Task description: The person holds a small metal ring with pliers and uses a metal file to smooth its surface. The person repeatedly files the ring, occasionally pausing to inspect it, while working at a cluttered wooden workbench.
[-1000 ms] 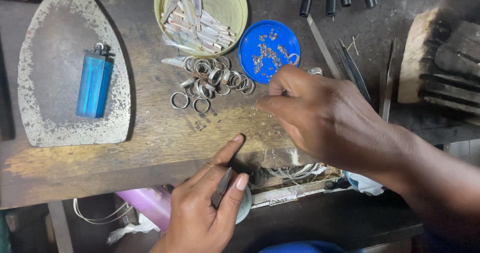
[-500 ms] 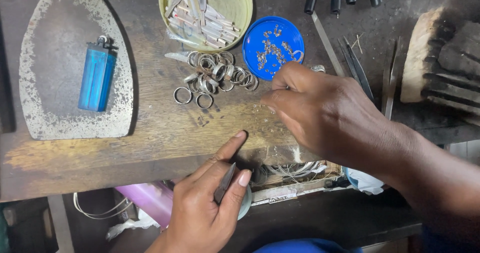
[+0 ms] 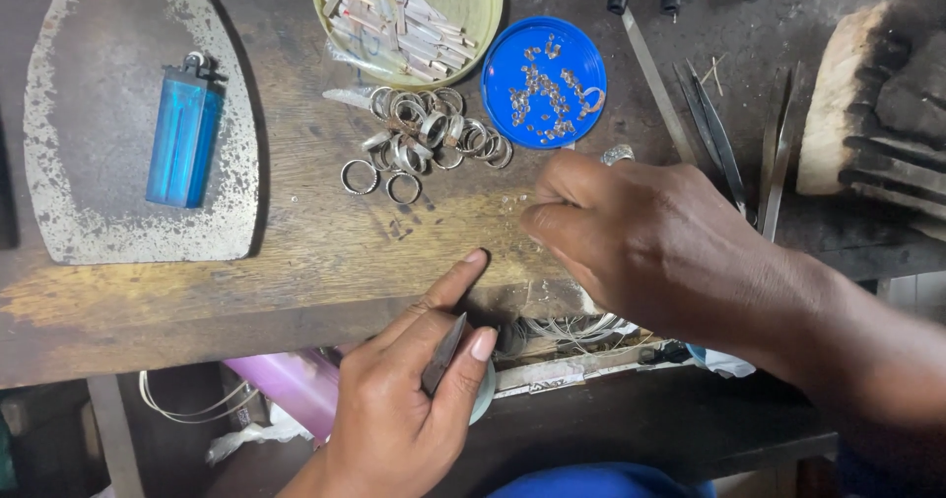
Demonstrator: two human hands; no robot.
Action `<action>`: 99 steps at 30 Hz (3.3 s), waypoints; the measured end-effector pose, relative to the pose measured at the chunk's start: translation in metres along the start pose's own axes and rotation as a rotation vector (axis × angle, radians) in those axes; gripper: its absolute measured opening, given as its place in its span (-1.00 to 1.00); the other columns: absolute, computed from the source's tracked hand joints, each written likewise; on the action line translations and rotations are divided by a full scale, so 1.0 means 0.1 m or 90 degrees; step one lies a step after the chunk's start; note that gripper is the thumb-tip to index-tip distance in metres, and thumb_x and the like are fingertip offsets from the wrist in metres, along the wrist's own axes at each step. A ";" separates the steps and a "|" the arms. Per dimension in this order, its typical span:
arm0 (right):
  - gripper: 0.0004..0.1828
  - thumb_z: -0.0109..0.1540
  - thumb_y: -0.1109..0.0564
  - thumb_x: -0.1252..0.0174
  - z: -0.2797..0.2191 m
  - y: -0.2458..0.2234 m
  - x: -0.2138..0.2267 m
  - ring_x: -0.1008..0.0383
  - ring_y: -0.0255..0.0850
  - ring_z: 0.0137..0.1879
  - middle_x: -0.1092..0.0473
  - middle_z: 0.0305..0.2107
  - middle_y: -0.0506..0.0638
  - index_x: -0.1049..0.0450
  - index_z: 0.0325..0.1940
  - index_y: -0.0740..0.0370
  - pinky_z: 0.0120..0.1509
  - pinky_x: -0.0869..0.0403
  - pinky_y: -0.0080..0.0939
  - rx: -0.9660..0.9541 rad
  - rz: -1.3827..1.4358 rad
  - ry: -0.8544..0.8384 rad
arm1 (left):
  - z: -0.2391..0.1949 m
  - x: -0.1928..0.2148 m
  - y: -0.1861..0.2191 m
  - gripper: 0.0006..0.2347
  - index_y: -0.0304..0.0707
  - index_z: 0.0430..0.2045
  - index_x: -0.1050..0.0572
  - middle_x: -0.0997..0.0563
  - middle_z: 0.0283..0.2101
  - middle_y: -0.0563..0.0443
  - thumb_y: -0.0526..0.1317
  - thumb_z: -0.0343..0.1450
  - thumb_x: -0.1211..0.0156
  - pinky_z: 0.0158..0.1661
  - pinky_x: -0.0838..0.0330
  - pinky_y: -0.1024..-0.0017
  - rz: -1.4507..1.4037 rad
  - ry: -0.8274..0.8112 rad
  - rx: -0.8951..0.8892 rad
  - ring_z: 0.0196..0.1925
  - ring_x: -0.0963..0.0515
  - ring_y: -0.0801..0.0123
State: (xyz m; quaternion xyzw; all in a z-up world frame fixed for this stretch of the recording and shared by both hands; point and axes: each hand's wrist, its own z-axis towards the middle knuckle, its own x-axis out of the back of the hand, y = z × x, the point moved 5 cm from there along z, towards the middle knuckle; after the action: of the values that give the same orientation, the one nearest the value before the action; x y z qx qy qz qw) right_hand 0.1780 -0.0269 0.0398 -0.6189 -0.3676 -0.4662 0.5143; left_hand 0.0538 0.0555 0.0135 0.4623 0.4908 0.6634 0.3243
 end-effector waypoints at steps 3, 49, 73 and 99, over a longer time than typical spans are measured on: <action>-0.89 0.08 0.39 0.08 -0.01 -0.05 -0.01 -0.16 -0.21 -0.71 -0.27 -0.49 0.01 -0.32 -0.47 0.28 -0.85 -0.16 -0.21 0.055 -0.094 0.005 | 0.00 -0.01 0.00 -0.86 -0.50 -0.52 -0.41 -0.43 -0.04 -0.19 -0.31 0.30 0.05 -0.07 -0.38 0.51 -0.001 -0.002 -0.001 -0.05 -0.53 0.25; -0.78 0.06 0.35 -0.05 -0.96 -0.03 -0.47 -0.43 -0.09 -0.50 -0.40 -0.48 0.24 -0.26 -0.23 0.33 -0.55 -0.44 -0.28 -0.422 1.158 0.495 | -0.33 -0.53 -0.11 -0.74 -0.25 -0.79 -0.22 -0.20 -0.78 0.09 -0.19 0.33 -0.01 -0.63 -0.08 0.44 0.119 -0.173 0.030 -0.73 -0.18 0.41; -0.72 0.08 0.34 0.01 -0.91 -0.21 -0.52 -0.48 -0.03 -0.52 -0.42 -0.33 0.32 -0.18 -0.14 0.39 -0.64 -0.44 -0.30 -0.384 1.055 0.403 | -0.36 -0.46 -0.13 -0.75 -0.38 -0.28 -0.31 -0.46 -0.38 -0.15 -0.34 0.19 0.02 -0.50 -0.35 0.10 0.321 -0.185 0.001 -0.46 -0.46 -0.08; -0.70 0.07 0.29 -0.02 -0.88 -0.23 -0.48 -0.50 -0.06 -0.50 -0.43 -0.38 0.30 -0.20 -0.13 0.39 -0.59 -0.52 -0.26 -0.394 0.923 0.355 | -0.37 -0.45 -0.18 -0.89 -0.27 -0.48 -0.29 -0.41 -0.56 -0.10 -0.25 0.24 0.02 -0.69 -0.27 0.07 0.421 -0.228 0.066 -0.66 -0.42 -0.12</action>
State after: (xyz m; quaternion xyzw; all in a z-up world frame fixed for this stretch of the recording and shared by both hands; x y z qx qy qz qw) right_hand 0.1244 -0.1069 0.0039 -0.6774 0.4071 -0.2357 0.5655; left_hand 0.0353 0.0088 -0.0206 0.7204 0.2833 0.6152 0.1494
